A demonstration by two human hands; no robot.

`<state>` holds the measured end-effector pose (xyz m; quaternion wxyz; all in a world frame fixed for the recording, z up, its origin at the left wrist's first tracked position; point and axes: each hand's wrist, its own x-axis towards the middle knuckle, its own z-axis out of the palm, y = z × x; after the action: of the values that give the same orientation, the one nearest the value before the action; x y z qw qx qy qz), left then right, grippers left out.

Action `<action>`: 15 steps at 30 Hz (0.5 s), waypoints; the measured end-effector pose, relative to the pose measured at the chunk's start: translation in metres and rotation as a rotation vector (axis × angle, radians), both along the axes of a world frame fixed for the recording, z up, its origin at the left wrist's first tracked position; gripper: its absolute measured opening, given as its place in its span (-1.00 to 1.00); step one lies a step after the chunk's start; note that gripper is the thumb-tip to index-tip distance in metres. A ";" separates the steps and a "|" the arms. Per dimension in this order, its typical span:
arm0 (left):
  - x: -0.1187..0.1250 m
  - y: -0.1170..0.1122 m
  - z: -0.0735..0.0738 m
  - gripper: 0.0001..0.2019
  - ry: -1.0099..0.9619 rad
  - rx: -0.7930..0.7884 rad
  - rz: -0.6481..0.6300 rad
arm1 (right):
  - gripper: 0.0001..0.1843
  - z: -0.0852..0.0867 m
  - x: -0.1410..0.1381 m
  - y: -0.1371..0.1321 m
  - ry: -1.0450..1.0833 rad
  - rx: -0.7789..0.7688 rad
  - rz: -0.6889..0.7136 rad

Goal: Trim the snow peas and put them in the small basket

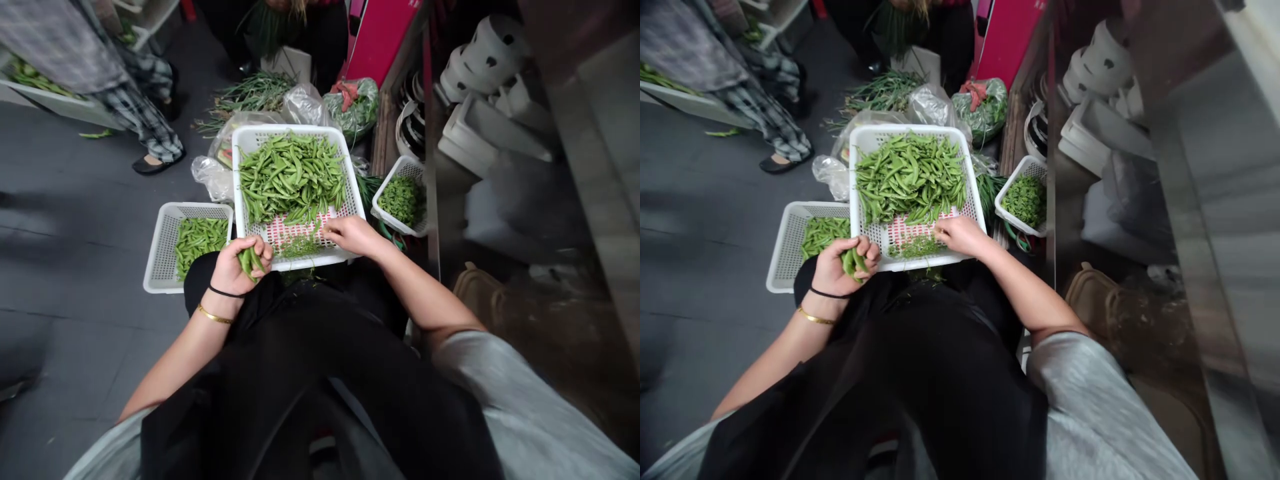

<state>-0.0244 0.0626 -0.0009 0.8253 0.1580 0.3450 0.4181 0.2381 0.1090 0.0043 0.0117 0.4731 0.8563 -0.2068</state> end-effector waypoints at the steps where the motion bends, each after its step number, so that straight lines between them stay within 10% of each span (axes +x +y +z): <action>1: 0.003 0.000 -0.002 -0.80 -0.036 -0.026 -0.009 | -0.74 -0.013 -0.008 0.013 -0.131 0.025 0.016; 8: 0.009 -0.007 -0.009 -0.73 -0.094 -0.037 0.028 | -0.70 -0.091 -0.036 0.069 -0.396 -0.081 0.178; 15: 0.019 -0.011 -0.010 -0.76 0.139 -0.010 -0.085 | -0.82 -0.045 -0.008 0.035 0.117 0.180 -0.034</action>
<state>-0.0055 0.0517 -0.0113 0.8173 0.1970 0.3966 0.3687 0.2304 0.1443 -0.0403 -0.0844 0.4739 0.8625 -0.1563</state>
